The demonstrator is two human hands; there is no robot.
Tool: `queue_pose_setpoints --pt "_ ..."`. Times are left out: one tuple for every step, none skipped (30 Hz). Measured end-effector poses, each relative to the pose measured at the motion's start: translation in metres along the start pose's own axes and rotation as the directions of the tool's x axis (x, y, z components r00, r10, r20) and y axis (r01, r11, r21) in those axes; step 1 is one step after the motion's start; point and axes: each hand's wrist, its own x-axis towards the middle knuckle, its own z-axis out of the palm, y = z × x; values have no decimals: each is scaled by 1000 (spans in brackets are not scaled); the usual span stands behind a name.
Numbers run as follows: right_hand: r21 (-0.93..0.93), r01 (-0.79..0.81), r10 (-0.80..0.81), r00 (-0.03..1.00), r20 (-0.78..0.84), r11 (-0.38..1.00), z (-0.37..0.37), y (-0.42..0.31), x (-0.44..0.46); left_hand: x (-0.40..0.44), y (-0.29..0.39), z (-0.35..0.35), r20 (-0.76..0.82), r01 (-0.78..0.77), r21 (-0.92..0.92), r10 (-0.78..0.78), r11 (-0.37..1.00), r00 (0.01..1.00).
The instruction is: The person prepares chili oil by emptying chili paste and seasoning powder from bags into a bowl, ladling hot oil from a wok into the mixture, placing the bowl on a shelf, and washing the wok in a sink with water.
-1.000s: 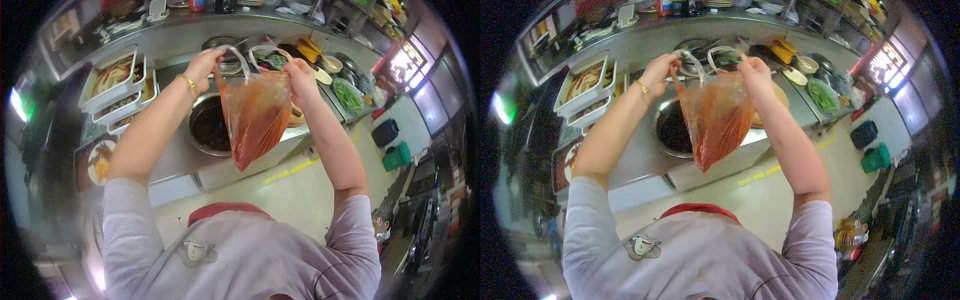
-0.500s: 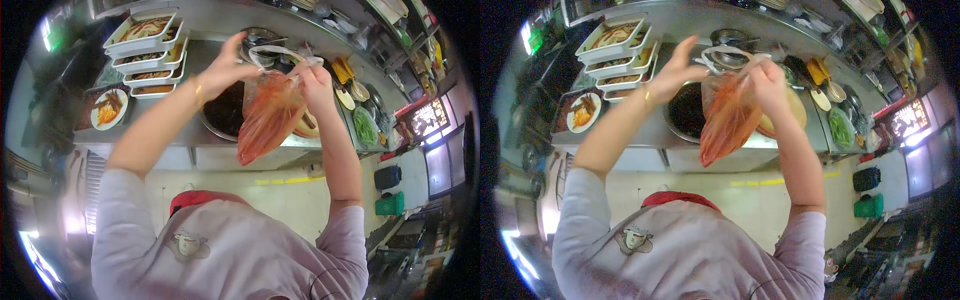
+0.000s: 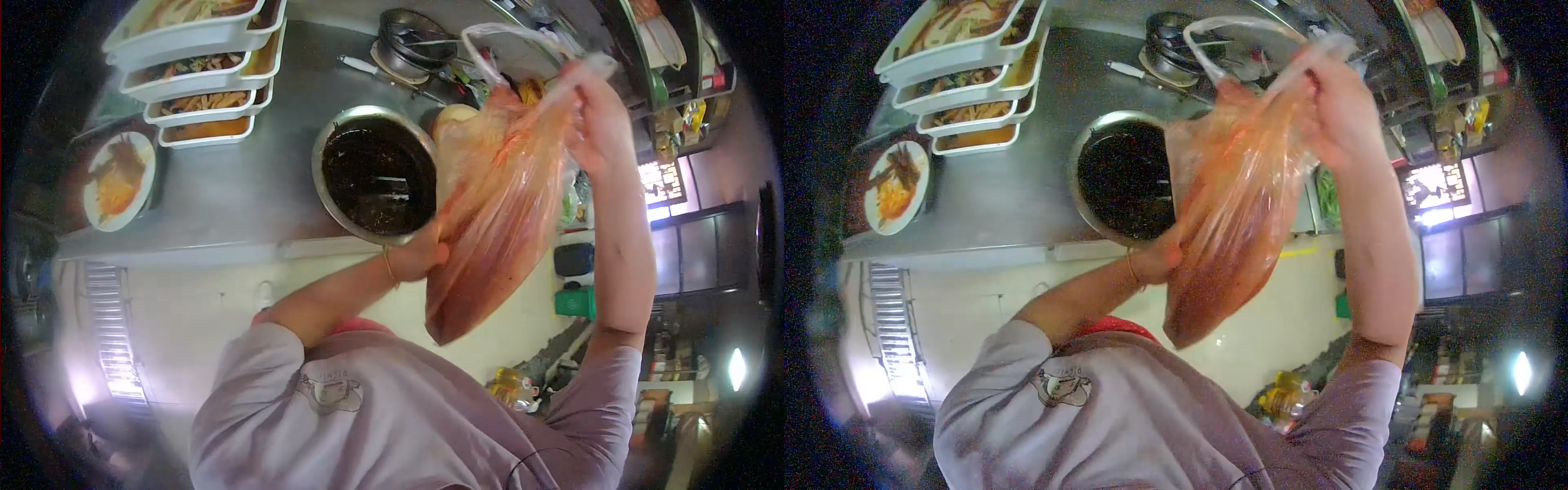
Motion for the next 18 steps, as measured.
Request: queue_pose_setpoints --pt "-25 -4 2 998 -65 1000 18 10 15 -5 3 9 -4 35 -110 -36 993 999" --pt "-48 -6 0 992 -127 999 31 22 33 -9 7 15 -66 125 -226 -143 966 988" --pt "-106 -43 15 967 -254 993 33 44 60 -14 12 20 -115 203 -343 -255 917 960" --pt "-114 -138 110 969 -223 984 29 63 77 -20 13 23 -148 268 -460 -371 846 917" --pt "-122 -236 210 958 -194 964 23 80 91 -29 6 20 -108 207 -481 -291 852 950" --pt "-131 -331 309 937 -164 934 20 96 102 -39 -6 13 -75 143 -501 -207 854 975" --pt "-118 -374 348 917 -193 920 22 112 112 -47 -13 5 -46 79 -522 -121 849 992" --pt "-102 -419 390 894 -223 902 23 128 118 -51 -15 -1 -4 123 -516 -146 847 989" --pt "-83 -461 429 868 -250 884 27 138 122 -55 -16 -9 38 167 -506 -172 846 984" --pt "-88 -473 437 859 -267 877 34 142 124 -54 -24 -13 44 229 -597 -254 768 966" --pt "-90 -484 444 851 -282 871 41 144 123 -52 -32 -18 50 276 -686 -335 674 941" --pt "-89 -496 452 840 -300 864 45 148 123 -51 -40 -23 56 305 -764 -413 568 909" --pt "-68 -506 469 836 -284 860 44 152 125 -53 -25 -20 60 302 -786 -419 540 906" --pt "-46 -514 485 832 -269 857 39 156 127 -55 -13 -17 66 299 -805 -423 512 904" --pt "-24 -518 496 831 -253 855 36 160 130 -54 -9 -16 63 303 -800 -430 518 901" --pt "-66 -517 488 837 -249 853 36 163 131 -50 -7 -13 63 310 -792 -435 526 898" --pt "-106 -514 478 843 -247 851 36 165 130 -47 -3 -11 64 320 -783 -442 533 895" --pt "-147 -510 468 849 -246 847 35 167 130 -47 1 -12 71 344 -784 -476 516 877"
